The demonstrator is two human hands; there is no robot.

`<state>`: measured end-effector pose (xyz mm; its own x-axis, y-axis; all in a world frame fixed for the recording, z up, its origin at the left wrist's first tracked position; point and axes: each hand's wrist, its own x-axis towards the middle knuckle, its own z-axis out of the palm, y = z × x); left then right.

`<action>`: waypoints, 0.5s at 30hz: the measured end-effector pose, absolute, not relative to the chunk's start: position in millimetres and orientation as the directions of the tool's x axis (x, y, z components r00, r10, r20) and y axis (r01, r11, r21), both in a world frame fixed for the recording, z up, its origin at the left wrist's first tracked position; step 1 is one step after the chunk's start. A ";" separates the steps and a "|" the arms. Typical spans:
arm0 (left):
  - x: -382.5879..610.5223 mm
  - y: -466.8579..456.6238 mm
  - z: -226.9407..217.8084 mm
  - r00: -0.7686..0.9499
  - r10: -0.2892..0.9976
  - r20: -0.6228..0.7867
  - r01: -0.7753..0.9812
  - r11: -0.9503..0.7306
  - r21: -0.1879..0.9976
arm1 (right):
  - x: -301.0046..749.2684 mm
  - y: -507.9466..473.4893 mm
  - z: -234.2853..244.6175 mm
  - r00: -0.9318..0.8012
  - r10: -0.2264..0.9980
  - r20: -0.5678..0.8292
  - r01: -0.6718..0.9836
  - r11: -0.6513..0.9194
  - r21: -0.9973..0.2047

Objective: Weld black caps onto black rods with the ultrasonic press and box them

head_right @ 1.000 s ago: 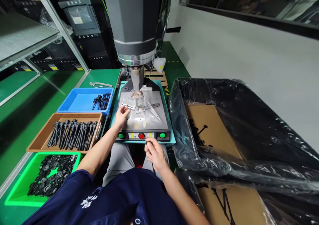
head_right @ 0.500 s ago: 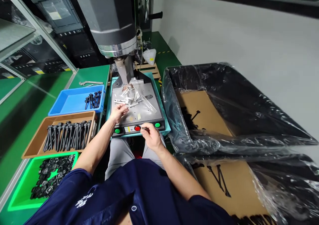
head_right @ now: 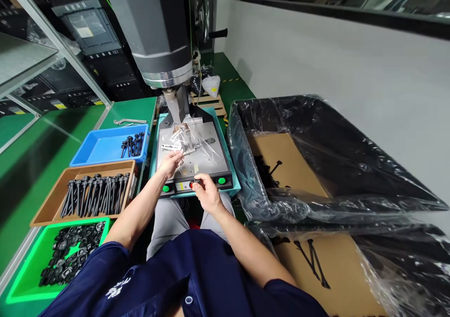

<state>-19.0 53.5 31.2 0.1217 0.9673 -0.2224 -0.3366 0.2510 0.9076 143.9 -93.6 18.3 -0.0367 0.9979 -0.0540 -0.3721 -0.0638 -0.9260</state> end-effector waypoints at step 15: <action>-27.8 32.2 83.1 0.168 0.965 -0.203 -0.722 0.260 0.641 | 81.5 20.0 -13.4 -0.121 0.989 -0.085 -0.428 -0.129 -0.894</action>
